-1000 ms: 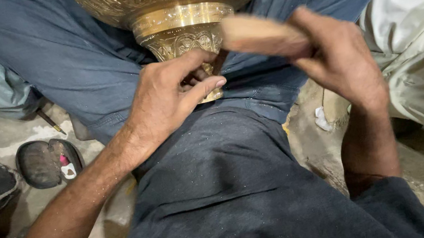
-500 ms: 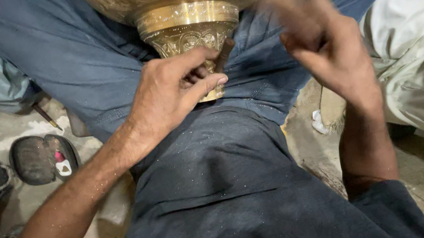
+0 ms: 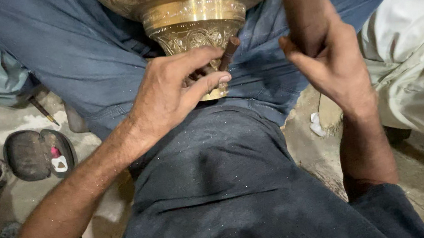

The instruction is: The person sits cross-legged on the floor with a large engraved brass vase resting on their lap. They hold a chisel against the vase's flared base and repeatedly strike it with a wooden mallet, repositioning the chisel around the rim to work the decorated metal surface.

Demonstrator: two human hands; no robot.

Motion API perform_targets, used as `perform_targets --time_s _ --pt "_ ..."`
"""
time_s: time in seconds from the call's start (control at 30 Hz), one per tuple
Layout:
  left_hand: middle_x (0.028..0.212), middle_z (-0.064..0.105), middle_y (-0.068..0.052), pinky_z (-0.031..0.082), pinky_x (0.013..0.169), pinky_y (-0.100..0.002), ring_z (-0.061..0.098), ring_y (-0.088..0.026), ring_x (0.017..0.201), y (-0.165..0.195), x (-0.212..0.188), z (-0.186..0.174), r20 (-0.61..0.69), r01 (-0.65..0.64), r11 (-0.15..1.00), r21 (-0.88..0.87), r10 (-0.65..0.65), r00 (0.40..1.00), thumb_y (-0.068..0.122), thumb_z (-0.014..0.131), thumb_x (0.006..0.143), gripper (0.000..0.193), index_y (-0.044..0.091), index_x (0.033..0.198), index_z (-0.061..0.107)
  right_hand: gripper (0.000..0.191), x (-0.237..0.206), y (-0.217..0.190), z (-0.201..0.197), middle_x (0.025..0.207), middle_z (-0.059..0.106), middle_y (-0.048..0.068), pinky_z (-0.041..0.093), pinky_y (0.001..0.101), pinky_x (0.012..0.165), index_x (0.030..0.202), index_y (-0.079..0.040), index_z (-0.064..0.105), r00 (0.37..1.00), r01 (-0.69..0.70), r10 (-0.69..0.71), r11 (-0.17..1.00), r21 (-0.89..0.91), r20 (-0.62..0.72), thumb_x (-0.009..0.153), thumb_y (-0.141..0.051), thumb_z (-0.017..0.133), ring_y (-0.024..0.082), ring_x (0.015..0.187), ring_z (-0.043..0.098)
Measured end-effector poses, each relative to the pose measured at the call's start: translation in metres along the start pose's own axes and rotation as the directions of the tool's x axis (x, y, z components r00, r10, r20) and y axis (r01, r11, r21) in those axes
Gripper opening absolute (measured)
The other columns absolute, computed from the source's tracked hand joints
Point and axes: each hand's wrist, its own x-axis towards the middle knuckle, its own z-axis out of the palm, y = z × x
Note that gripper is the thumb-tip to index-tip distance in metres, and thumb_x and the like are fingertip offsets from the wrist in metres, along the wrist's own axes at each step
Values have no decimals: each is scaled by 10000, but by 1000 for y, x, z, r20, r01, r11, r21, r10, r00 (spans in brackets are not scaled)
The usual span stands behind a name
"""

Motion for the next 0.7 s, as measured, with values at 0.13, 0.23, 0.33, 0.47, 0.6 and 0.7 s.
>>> perform_targets --time_s 0.13,0.23,0.33,0.47,0.6,0.7 --pt "975 779 -94 629 728 -295 769 -154 836 -1 0 -2 27 67 998 -8 -66 997 246 781 965 336 20 1201 703 367 4 -9 -3 969 687 166 549 467 763 1158 -3 548 993 83 -30 873 -481 116 917 -101 806 328 872 687" --pt "915 777 -74 640 710 -273 780 -138 816 -1 0 -4 32 123 990 -64 -121 992 232 783 960 318 23 1183 696 336 12 -11 -2 959 660 148 554 439 765 1185 -4 544 991 70 -26 940 -335 134 960 -91 779 295 853 658" --pt "902 778 -61 647 715 -264 786 -127 820 0 -1 -5 39 114 989 -99 -111 993 218 782 973 278 29 1156 691 277 19 -13 -8 875 656 103 570 409 725 1103 -46 548 972 139 -6 820 -555 234 948 -108 770 258 793 688" --pt "895 775 -69 635 694 -278 774 -136 784 0 -3 -6 28 111 991 -80 -109 994 212 787 955 293 27 1164 700 320 23 -19 -15 884 647 97 564 443 766 1106 -36 545 966 207 -79 812 -546 248 904 -96 786 289 826 687" --pt "973 772 -92 634 726 -284 764 -153 835 -5 -4 -6 -8 -19 1000 -19 19 1000 220 786 978 292 16 1169 698 399 25 -27 -17 924 632 175 558 476 771 1113 -6 558 959 272 -169 770 -577 226 818 -54 821 372 870 681" --pt "1077 760 -119 638 703 -276 763 -164 861 -8 -6 -6 -25 -20 999 -40 19 1000 228 780 968 353 2 1222 687 425 25 -32 -13 1114 661 127 552 464 849 1326 0 499 987 128 -117 986 -106 111 962 -51 713 336 992 692"
